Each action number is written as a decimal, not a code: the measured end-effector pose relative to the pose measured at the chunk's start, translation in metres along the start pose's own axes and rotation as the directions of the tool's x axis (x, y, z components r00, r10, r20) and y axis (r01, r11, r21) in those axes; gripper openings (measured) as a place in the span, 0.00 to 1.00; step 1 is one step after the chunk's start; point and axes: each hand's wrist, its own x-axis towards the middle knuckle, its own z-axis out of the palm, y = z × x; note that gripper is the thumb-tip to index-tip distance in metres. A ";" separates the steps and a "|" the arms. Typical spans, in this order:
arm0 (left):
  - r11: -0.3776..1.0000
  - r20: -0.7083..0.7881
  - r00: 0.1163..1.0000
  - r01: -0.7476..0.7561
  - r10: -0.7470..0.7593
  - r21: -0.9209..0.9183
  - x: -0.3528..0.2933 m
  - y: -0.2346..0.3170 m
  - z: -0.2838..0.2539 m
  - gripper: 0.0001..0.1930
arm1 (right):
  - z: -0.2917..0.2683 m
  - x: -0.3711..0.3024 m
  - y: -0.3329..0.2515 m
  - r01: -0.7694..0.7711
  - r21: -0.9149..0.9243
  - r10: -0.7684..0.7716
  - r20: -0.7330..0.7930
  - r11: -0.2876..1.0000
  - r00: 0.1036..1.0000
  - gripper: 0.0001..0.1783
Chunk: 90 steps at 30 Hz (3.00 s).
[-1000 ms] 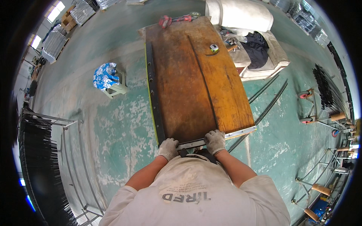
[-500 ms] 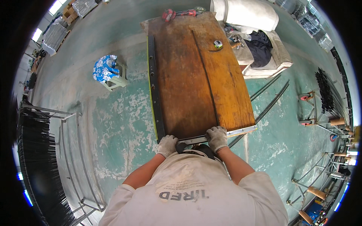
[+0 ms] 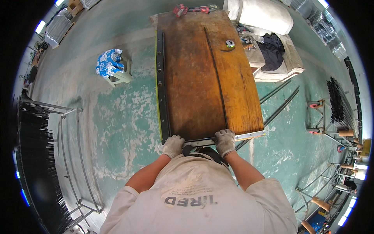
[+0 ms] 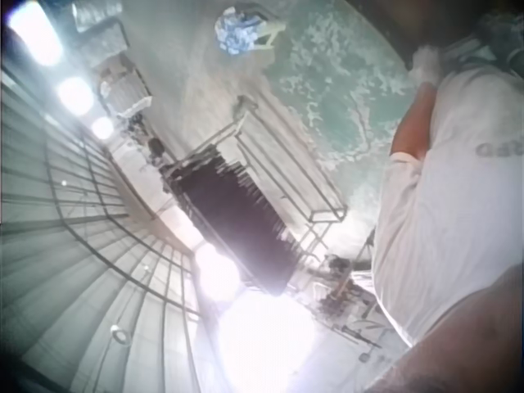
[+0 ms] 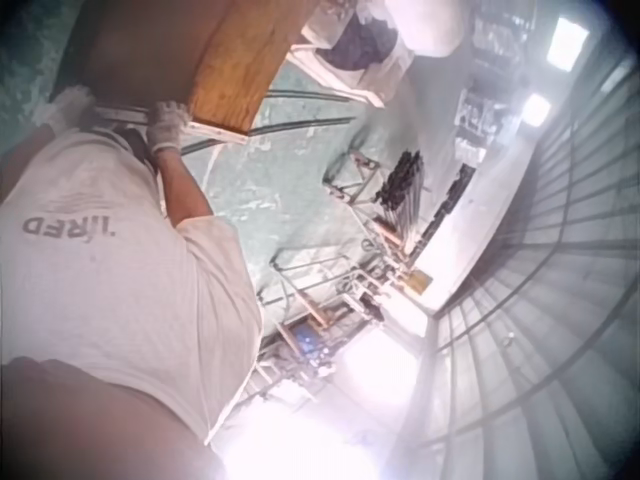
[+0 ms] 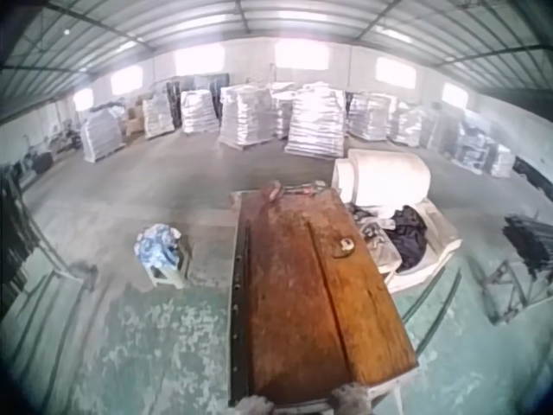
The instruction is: The person feeds long metal rods into a bending machine, measures them on a wooden workbench, and manually bends them into U-shaped pieces. The person stacks the finished pieces on a rack.
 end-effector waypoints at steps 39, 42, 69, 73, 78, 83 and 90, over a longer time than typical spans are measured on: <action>0.770 -0.225 0.828 0.330 -0.514 -0.546 -0.003 -0.026 -0.035 0.08 | -0.003 0.028 0.031 -0.619 0.298 0.650 -0.007 0.727 0.760 0.23; 0.729 -0.186 0.825 0.338 -0.534 -0.595 -0.013 -0.041 -0.038 0.09 | -0.001 0.026 0.022 -0.644 0.237 0.667 -0.026 0.728 0.745 0.23; 0.415 -0.042 0.971 0.060 -0.234 -0.908 0.010 -0.408 -0.166 0.11 | 0.037 0.101 -0.189 -0.849 0.081 0.847 0.061 0.523 0.528 0.35; 0.464 -0.013 0.994 0.041 -0.112 -0.885 0.045 -0.396 -0.211 0.13 | 0.007 0.151 -0.191 -0.922 0.101 0.920 0.085 0.374 0.382 0.33; 0.654 -0.102 0.994 -0.050 -0.041 -0.755 0.125 -0.410 -0.284 0.16 | 0.004 0.267 -0.129 -0.828 0.441 0.938 -0.189 0.346 0.291 0.33; 0.743 -0.089 0.992 -0.126 0.090 -0.657 0.243 -0.421 -0.331 0.19 | -0.036 0.443 -0.027 -0.814 0.452 0.924 -0.286 0.364 0.254 0.38; 0.861 -0.082 0.922 -0.384 0.379 -0.334 0.391 -0.380 -0.435 0.22 | -0.073 0.620 0.096 -0.916 0.335 0.962 -0.229 0.222 0.149 0.43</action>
